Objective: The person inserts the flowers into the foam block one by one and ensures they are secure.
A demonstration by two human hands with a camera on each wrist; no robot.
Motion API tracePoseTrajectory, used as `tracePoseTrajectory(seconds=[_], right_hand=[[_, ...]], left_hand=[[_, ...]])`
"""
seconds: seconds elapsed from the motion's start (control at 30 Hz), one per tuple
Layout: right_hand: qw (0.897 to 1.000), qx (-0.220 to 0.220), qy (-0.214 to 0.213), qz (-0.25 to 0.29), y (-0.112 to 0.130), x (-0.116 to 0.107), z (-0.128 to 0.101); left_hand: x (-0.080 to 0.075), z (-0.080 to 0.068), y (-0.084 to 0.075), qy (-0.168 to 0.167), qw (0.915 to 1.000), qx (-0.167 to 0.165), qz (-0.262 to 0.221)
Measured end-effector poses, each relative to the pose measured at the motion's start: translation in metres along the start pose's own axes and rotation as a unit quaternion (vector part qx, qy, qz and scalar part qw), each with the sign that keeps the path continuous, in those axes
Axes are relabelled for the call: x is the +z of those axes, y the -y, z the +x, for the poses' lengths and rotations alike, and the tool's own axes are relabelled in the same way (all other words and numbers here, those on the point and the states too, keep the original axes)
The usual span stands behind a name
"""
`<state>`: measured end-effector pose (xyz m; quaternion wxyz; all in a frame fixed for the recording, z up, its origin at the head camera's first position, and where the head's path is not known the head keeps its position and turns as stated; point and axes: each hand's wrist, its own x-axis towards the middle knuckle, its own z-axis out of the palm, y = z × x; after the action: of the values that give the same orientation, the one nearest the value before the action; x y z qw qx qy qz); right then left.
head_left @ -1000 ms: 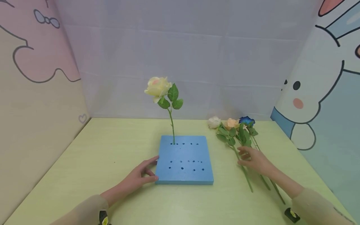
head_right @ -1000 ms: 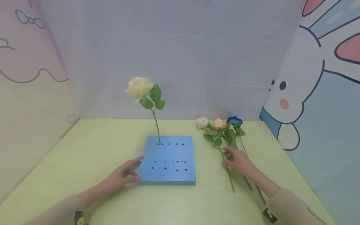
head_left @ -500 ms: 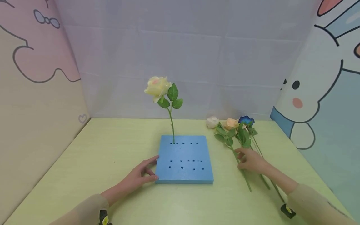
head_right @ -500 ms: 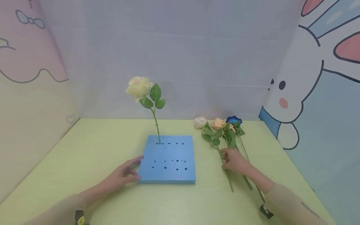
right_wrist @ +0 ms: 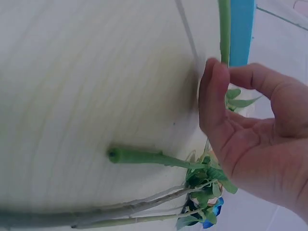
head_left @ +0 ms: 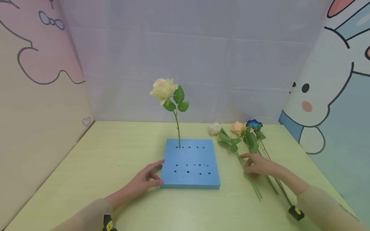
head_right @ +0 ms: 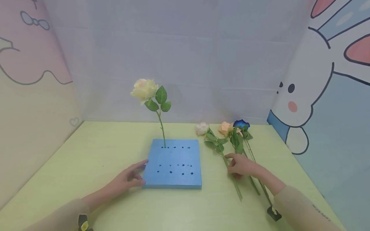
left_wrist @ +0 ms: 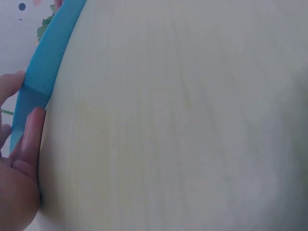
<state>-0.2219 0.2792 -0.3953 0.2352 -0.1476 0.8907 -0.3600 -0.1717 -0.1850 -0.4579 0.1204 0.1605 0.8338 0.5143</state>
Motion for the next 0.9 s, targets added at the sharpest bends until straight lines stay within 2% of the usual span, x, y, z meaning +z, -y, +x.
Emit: tracePoseTrajectory(seconds=[0.17,0.4,0.67,0.9], right_hand=[[0.995,0.012,0.055,0.080,-0.002,-0.006,-0.001],[0.983,0.008,0.104,0.150,-0.007,-0.008,-0.004],[0.977,-0.016,0.112,0.180,-0.015,-0.011,0.002],[0.972,-0.014,0.115,0.205,-0.014,-0.007,0.007]], left_hand=[[0.000,0.000,-0.001,-0.001,1.0000,-0.002,-0.001],[0.000,-0.001,0.000,-0.002,1.0000,0.002,-0.005],[0.001,-0.001,0.002,-0.001,1.0000,0.002,-0.006],[0.001,0.000,0.001,-0.001,1.0000,-0.003,-0.008]])
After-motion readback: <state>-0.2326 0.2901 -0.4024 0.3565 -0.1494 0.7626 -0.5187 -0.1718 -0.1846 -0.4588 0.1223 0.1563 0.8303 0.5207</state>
